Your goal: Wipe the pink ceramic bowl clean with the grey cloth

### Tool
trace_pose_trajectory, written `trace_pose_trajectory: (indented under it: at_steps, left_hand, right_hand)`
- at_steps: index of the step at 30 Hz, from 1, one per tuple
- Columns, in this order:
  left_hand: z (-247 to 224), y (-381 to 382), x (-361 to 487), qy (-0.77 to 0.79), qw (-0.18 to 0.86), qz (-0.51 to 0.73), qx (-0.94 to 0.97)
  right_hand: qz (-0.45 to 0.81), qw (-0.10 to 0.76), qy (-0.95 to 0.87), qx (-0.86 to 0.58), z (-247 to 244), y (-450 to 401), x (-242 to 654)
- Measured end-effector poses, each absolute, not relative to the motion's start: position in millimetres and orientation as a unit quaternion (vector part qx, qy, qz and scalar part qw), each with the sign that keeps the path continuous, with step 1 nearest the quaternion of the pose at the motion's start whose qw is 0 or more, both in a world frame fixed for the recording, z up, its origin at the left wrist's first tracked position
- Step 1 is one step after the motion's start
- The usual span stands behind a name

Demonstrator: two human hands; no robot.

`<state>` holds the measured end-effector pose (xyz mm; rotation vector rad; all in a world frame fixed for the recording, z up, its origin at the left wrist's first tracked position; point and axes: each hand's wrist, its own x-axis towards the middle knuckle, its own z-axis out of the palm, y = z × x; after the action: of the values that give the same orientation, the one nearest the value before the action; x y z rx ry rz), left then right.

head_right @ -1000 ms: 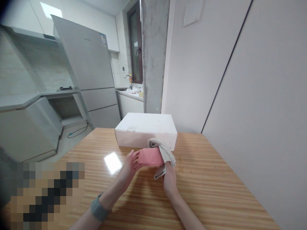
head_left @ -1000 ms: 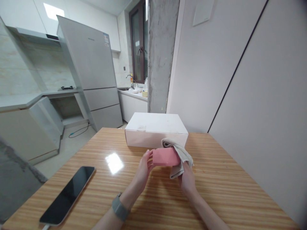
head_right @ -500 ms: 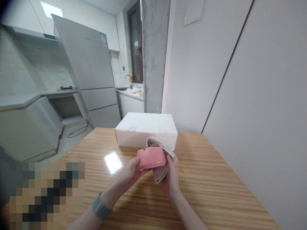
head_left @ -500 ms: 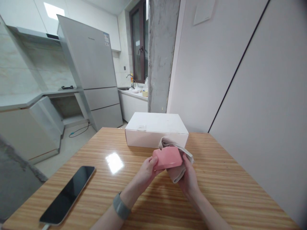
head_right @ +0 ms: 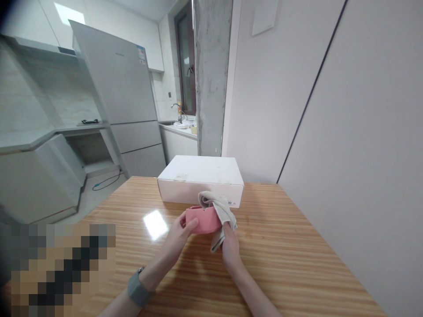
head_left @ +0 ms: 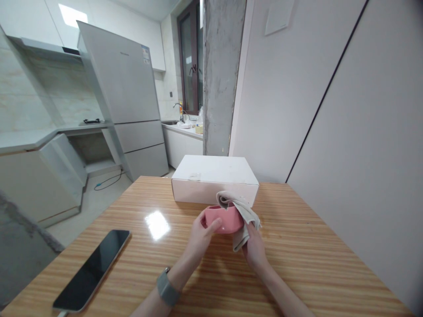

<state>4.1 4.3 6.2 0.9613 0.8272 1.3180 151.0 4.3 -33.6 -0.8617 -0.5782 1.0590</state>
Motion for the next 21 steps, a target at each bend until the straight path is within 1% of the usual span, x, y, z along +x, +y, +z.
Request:
trace_pose_trajectory:
  at_steps: [2, 4, 8, 10, 16, 19, 21]
  left_hand:
    - [7, 5, 3, 0.338, 0.669, 0.546, 0.375]
    - [7, 6, 3, 0.324, 0.689, 0.539, 0.361]
    - [8, 6, 2, 0.326, 0.642, 0.574, 0.39]
    - [9, 6, 3, 0.315, 0.642, 0.575, 0.396]
    - [9, 0, 5, 0.258, 0.723, 0.509, 0.388]
    - [8, 0, 6, 0.27, 0.707, 0.523, 0.391]
    - [8, 0, 6, 0.292, 0.688, 0.533, 0.396]
  right_hand:
    - [0.489, 0.739, -0.261, -0.382, -21, 4, 152]
    - [0.515, 0.737, -0.254, -0.355, -8, 3, 152]
    - [0.586, 0.724, -0.177, -0.319, 6, -1, 149]
    - [0.608, 0.714, -0.167, -0.306, 6, -3, 146]
    - [0.603, 0.709, -0.206, -0.302, 10, -6, 141]
    - [0.595, 0.704, -0.228, -0.313, 9, -5, 141]
    - [0.557, 0.719, -0.258, -0.326, 2, -4, 142]
